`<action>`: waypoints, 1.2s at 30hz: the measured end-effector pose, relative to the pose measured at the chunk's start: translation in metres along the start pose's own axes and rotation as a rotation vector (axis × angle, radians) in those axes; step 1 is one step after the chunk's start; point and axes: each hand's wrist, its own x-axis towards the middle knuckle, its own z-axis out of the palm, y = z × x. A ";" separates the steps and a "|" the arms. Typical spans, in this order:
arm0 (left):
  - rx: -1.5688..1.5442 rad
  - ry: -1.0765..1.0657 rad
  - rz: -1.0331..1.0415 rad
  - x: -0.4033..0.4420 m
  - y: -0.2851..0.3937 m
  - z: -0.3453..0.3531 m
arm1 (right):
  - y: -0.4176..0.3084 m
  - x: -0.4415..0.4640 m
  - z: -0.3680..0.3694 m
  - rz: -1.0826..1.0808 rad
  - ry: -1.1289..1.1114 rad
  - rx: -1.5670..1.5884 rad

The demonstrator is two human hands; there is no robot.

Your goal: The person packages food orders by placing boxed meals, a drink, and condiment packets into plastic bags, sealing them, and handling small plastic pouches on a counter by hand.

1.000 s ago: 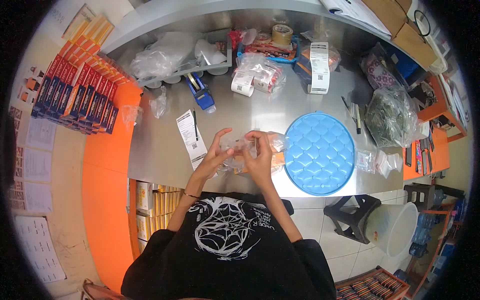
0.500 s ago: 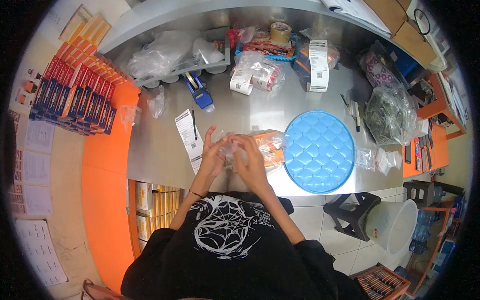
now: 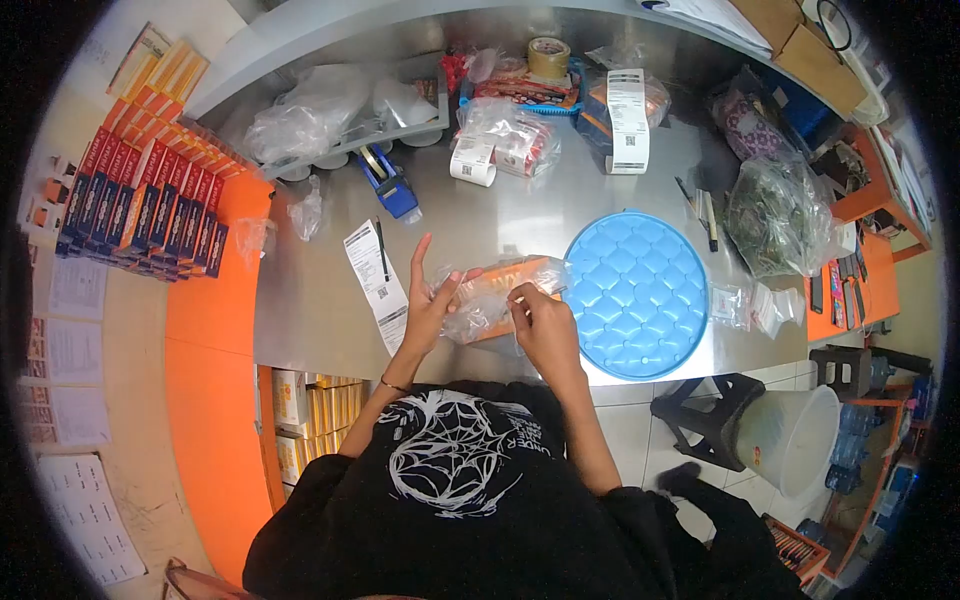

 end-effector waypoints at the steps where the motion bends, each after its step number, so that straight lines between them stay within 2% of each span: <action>1: 0.002 0.000 0.002 -0.002 0.001 -0.001 | -0.003 0.001 -0.001 0.022 0.006 -0.044; 4: 0.038 -0.088 -0.028 -0.006 0.008 0.000 | 0.005 0.008 0.017 -0.025 0.047 0.001; 7: 0.184 -0.204 0.076 -0.002 0.011 -0.001 | 0.002 0.016 0.033 -0.083 0.069 0.127; 9: 0.381 -0.205 0.017 -0.002 0.029 -0.002 | 0.008 0.018 0.041 -0.074 0.093 0.190; 11: 0.379 -0.189 -0.013 0.000 0.023 -0.006 | 0.012 0.016 0.041 0.093 0.075 0.456; 12: 0.371 -0.179 -0.048 0.000 0.021 -0.006 | 0.016 0.015 0.042 0.090 0.071 0.456; 14: 0.367 -0.149 -0.030 -0.002 0.017 -0.004 | 0.023 0.015 0.044 0.135 0.098 0.868; 16: 0.363 -0.126 -0.013 -0.003 0.013 -0.001 | 0.021 0.013 0.045 0.173 0.139 0.942; 17: 0.391 -0.113 0.071 -0.003 0.010 -0.001 | 0.019 0.012 0.046 0.212 0.179 1.019; 18: 0.419 -0.098 0.155 -0.003 0.008 -0.002 | 0.018 0.010 0.045 0.214 0.181 1.020; 19: 0.421 -0.099 0.155 -0.003 0.007 -0.004 | 0.016 0.009 0.045 0.222 0.194 1.034; 22: 0.280 -0.167 0.058 -0.003 0.012 -0.012 | 0.018 0.006 0.046 0.196 0.241 1.058; 24: 0.173 -0.264 -0.125 -0.002 0.021 -0.018 | 0.019 0.005 0.045 0.157 0.274 1.066; 25: 0.174 -0.263 -0.126 -0.001 0.022 -0.019 | 0.018 0.005 0.042 0.145 0.286 1.050; 28: -0.080 -0.264 -0.157 0.002 0.027 -0.019 | 0.019 0.005 0.040 0.136 0.290 0.993; 30: -0.187 -0.352 -0.206 0.003 0.033 -0.023 | 0.021 0.006 0.043 0.141 0.280 0.951; 31: -0.187 -0.350 -0.206 0.005 0.035 -0.028 | 0.024 0.008 0.047 0.140 0.281 0.947; 32: 0.045 -0.417 -0.220 0.007 0.039 -0.034 | 0.024 0.009 0.049 0.138 0.280 0.943; 34: 0.278 -0.477 -0.231 0.007 0.044 -0.035 | 0.024 0.011 0.047 0.129 0.290 0.912; 36: 0.232 -0.450 -0.234 0.003 0.052 -0.026 | 0.023 0.014 0.044 0.120 0.299 0.880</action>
